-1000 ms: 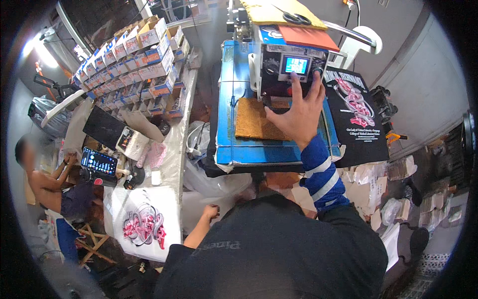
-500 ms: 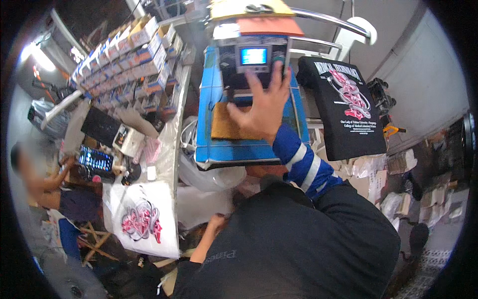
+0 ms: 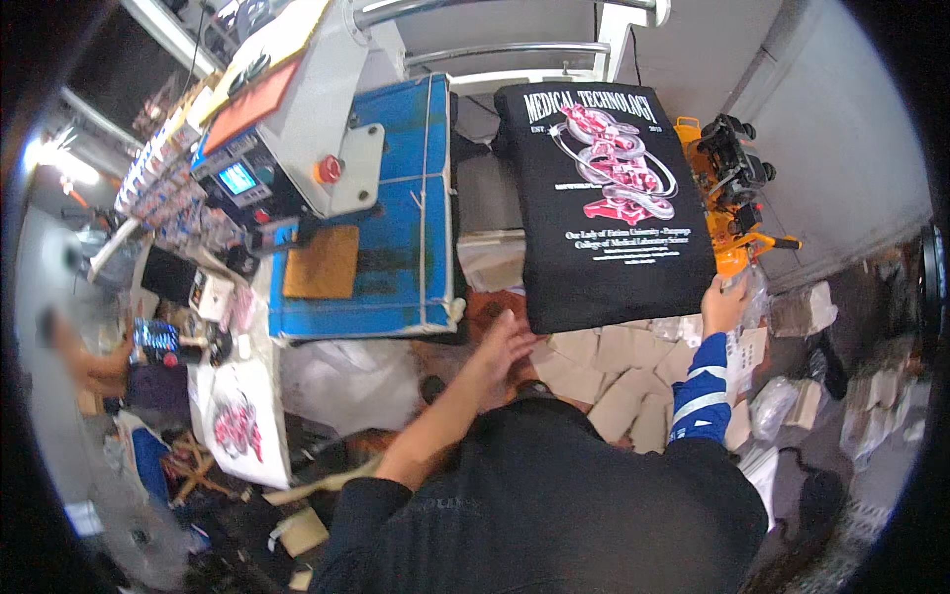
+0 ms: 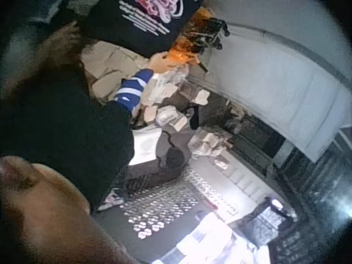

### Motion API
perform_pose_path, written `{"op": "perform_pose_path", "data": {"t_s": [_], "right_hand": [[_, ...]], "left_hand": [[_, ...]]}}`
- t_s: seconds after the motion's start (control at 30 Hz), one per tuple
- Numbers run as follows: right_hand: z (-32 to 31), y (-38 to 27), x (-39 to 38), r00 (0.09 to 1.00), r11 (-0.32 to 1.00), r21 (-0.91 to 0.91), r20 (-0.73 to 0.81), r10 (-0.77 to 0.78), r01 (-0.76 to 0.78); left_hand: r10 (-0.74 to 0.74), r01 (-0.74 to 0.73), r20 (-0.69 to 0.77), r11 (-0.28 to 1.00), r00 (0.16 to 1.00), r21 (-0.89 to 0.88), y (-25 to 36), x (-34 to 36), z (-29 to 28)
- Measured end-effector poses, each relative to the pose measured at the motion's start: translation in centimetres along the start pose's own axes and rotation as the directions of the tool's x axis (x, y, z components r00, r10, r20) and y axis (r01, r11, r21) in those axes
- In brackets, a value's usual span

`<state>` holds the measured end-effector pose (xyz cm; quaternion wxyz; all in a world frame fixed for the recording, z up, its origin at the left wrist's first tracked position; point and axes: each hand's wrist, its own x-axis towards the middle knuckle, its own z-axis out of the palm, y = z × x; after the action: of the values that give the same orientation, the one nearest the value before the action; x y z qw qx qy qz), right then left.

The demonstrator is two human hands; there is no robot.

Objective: The person places black t-shirts on a heat press, aligns a printed transfer sheet on the chest, closes the press, and then removes the finished shirt. The process is repeated for multiple shirts.

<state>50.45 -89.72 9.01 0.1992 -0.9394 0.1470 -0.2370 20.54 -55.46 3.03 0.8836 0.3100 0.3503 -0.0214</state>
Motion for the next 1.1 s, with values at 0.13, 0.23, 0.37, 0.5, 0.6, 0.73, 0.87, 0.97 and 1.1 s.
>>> {"op": "perform_pose_path", "data": {"t_s": [0.13, 0.23, 0.37, 0.5, 0.6, 0.73, 0.87, 0.97, 1.1], "right_hand": [[4.3, 9.5, 6.8, 0.698, 0.816, 0.392, 0.715, 0.020, -0.424], [3.6, 8.7, 8.6, 0.782, 0.957, 0.290, 0.602, -0.162, -0.025], [-2.1, -0.2, 10.7, 0.539, 0.061, 0.583, 0.781, -0.317, -0.810], [-10.9, -13.7, 13.7, 0.650, -0.210, 0.647, 0.576, -0.495, -0.733], [-18.6, -23.1, 11.0, 0.665, -0.330, 0.606, 0.485, -0.568, -0.724], [-28.9, -33.4, -2.7, 0.299, -0.158, 0.446, 0.268, -0.916, -0.881], [-39.4, -36.3, -21.5, -0.324, 0.269, 0.305, -0.146, -0.935, -0.914], [-49.8, -31.9, -32.9, -0.585, 0.550, 0.232, -0.488, -0.648, -0.803], [-63.2, -17.7, -44.9, -0.440, 0.963, 0.118, -0.898, -0.001, -0.243]], "left_hand": [[0.190, -0.137, -0.130, 0.931, 0.973, 0.339, 2.3, -0.4, 3.9], [0.327, -0.196, -0.141, 0.802, 0.934, 0.565, 4.1, -1.8, 5.6], [0.392, -0.389, -0.001, 0.914, 0.920, 0.116, 6.1, -4.2, 8.9], [0.622, -0.508, 0.190, 0.750, 0.760, -0.425, 6.5, -8.5, 11.9], [0.697, -0.543, 0.194, 0.677, 0.691, -0.497, 2.8, -15.7, 11.0], [0.820, -0.672, -0.070, 0.413, 0.568, -0.614, -7.7, -30.8, 7.3], [0.434, -0.995, -0.900, -0.096, -0.053, 0.013, -23.9, -49.2, 9.2], [0.327, -0.596, -0.504, -0.541, -0.799, 0.594, -38.2, -63.0, 18.2], [-0.212, 0.138, 0.099, -0.177, -0.972, 0.974, -53.2, -76.6, 34.0]]}}
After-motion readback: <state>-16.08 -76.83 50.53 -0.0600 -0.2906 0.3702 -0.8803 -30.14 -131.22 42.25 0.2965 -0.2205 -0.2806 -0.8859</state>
